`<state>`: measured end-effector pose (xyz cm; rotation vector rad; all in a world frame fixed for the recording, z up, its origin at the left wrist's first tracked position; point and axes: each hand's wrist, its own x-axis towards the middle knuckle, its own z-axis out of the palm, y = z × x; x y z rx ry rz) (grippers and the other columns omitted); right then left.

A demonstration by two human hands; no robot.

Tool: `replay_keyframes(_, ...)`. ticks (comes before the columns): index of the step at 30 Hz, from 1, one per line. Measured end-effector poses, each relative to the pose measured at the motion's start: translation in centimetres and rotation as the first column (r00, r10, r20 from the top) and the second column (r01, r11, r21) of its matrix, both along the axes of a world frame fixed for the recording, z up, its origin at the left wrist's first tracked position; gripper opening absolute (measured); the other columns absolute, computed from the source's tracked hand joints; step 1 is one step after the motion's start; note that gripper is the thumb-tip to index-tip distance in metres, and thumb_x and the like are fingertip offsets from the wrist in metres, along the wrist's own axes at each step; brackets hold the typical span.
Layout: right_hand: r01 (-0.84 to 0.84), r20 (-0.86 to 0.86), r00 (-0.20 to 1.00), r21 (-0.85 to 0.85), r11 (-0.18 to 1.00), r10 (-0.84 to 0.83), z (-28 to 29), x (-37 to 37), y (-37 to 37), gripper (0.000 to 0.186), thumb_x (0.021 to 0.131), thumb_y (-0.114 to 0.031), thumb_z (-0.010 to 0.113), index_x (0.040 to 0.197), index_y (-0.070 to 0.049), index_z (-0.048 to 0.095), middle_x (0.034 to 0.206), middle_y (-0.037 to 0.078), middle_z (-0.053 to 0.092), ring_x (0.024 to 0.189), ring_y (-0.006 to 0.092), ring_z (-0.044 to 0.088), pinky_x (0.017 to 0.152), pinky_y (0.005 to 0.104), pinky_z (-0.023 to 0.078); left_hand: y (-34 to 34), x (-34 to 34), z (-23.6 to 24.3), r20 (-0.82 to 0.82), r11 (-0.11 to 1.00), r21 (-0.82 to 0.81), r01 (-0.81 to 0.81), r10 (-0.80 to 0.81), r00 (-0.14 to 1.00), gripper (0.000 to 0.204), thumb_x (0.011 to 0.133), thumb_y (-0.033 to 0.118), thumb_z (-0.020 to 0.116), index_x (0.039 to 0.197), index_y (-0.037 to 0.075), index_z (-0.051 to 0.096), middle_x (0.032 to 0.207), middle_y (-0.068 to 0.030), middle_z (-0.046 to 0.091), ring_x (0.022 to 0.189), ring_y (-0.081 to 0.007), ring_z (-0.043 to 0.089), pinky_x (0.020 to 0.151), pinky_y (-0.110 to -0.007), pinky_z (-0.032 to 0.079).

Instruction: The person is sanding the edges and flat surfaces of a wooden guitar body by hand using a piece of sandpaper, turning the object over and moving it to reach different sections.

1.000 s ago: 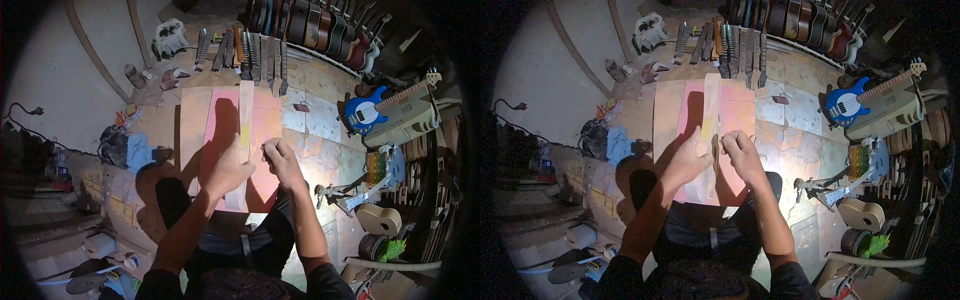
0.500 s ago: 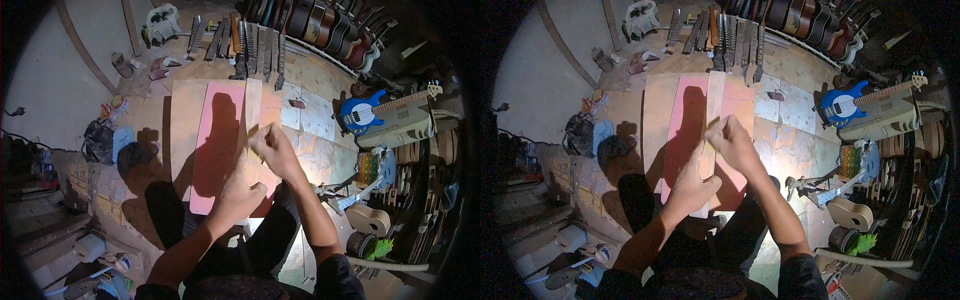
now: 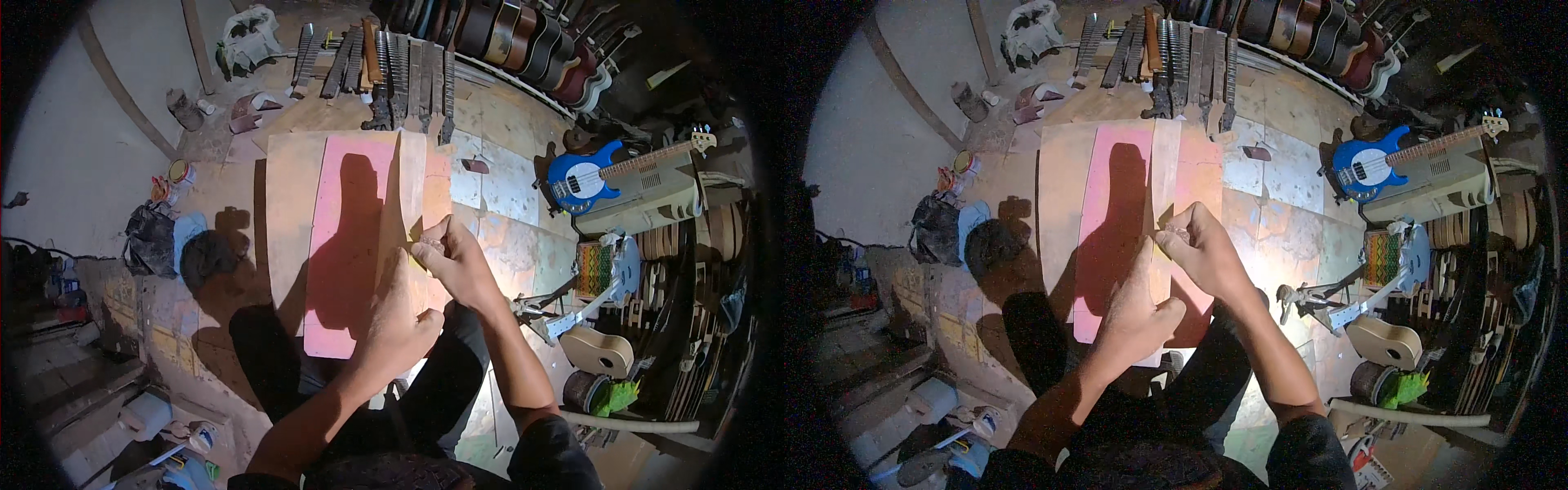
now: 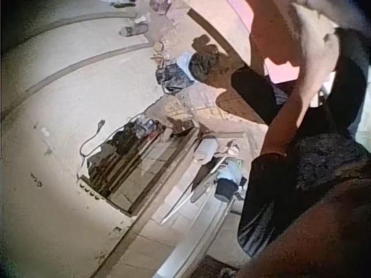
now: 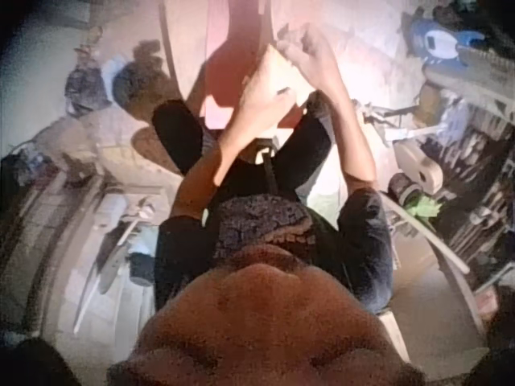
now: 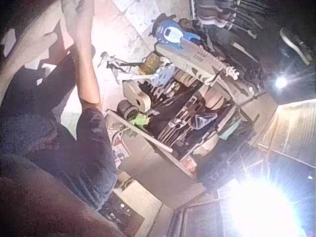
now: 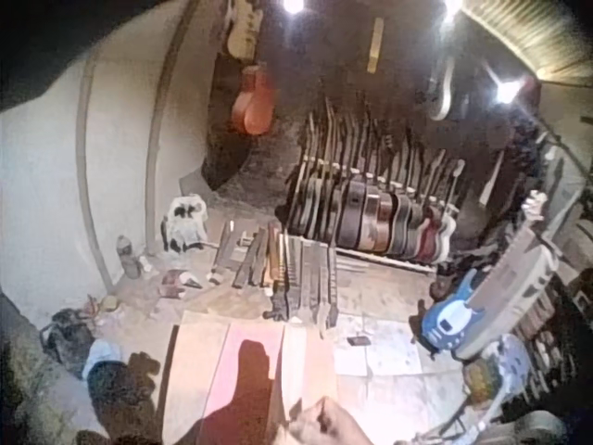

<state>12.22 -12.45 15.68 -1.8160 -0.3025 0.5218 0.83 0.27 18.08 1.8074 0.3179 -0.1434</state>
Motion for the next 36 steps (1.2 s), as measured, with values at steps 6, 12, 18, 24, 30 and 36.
replay_keyframes(6,0.075,-0.016,0.997,-0.046,0.996,-0.076,0.6,0.8,1.0,0.023,0.094,-0.015,0.074,0.098,-0.003,0.055,0.086,0.0,0.059,0.08,0.0071,0.052,0.073,0.026,0.047,-0.5,-0.1,-1.0,0.13,0.993,0.116,-0.022,0.006,0.991,0.088,0.08,0.009,0.062,0.156,-0.009,0.021,0.118,-0.0302,0.064,0.1,-0.0347,0.07,0.091,-0.044,0.055)
replay_keyframes(12,0.112,-0.051,0.992,-0.088,0.99,-0.117,0.3,1.6,0.6,0.024,0.095,-0.017,0.074,0.099,-0.002,0.055,0.089,0.002,0.06,0.08,0.0073,0.054,0.074,0.0259,0.048,-0.8,0.3,0.7,-0.085,0.999,-0.01,0.037,-0.037,0.996,0.09,0.081,0.011,0.062,0.157,-0.008,0.019,0.129,-0.0335,0.058,0.119,-0.0364,0.064,0.102,-0.046,0.049)
replay_keyframes(18,-0.051,-0.16,0.986,-0.051,0.997,0.042,3.1,-1.7,-2.2,0.022,0.099,-0.02,0.068,0.102,-0.003,0.054,0.083,0.001,0.056,0.068,0.0072,0.051,0.063,0.0253,0.046,-0.4,-0.1,0.7,0.019,0.995,0.097,0.026,-0.028,0.999,0.09,0.08,0.014,0.064,0.159,0.0,0.022,0.144,-0.0348,0.049,0.13,-0.0421,0.057,0.107,-0.046,0.046)
replay_keyframes(24,0.495,-0.47,0.827,0.349,0.796,-0.308,-0.3,-7.0,-6.4,0.025,0.107,-0.027,0.055,0.12,-0.006,0.052,0.085,0.002,0.058,0.061,0.007,0.049,0.055,0.0233,0.043,0.5,1.8,3.6,-0.141,0.884,0.409,0.227,-0.185,0.973,0.085,0.083,0.029,0.061,0.159,0.011,0.028,0.14,-0.0293,0.056,0.124,-0.0474,0.059,0.108,-0.051,0.045)
replay_keyframes(30,0.632,-0.55,0.725,0.29,0.719,-0.415,-6.4,-13.4,-7.1,0.019,0.107,-0.022,0.056,0.114,-0.005,0.058,0.09,0.004,0.062,0.072,0.0118,0.057,0.067,0.026,0.049,0.3,5.6,2.5,-0.315,0.809,0.482,0.336,-0.198,0.928,0.083,0.087,0.041,0.056,0.16,0.013,0.03,0.127,-0.0342,0.062,0.12,-0.0497,0.06,0.105,-0.049,0.047)
replay_keyframes(36,0.621,-0.508,0.7,0.088,0.779,-0.501,-8.9,-18.9,-4.9,0.022,0.106,-0.023,0.056,0.11,-0.001,0.059,0.089,0.006,0.063,0.071,0.0121,0.063,0.06,0.0259,0.052,1.3,6.2,0.8,-0.254,0.841,0.481,0.247,-0.135,0.958,0.074,0.087,0.036,0.054,0.155,0.013,0.037,0.132,-0.0325,0.061,0.128,-0.0473,0.056,0.11,-0.048,0.042)
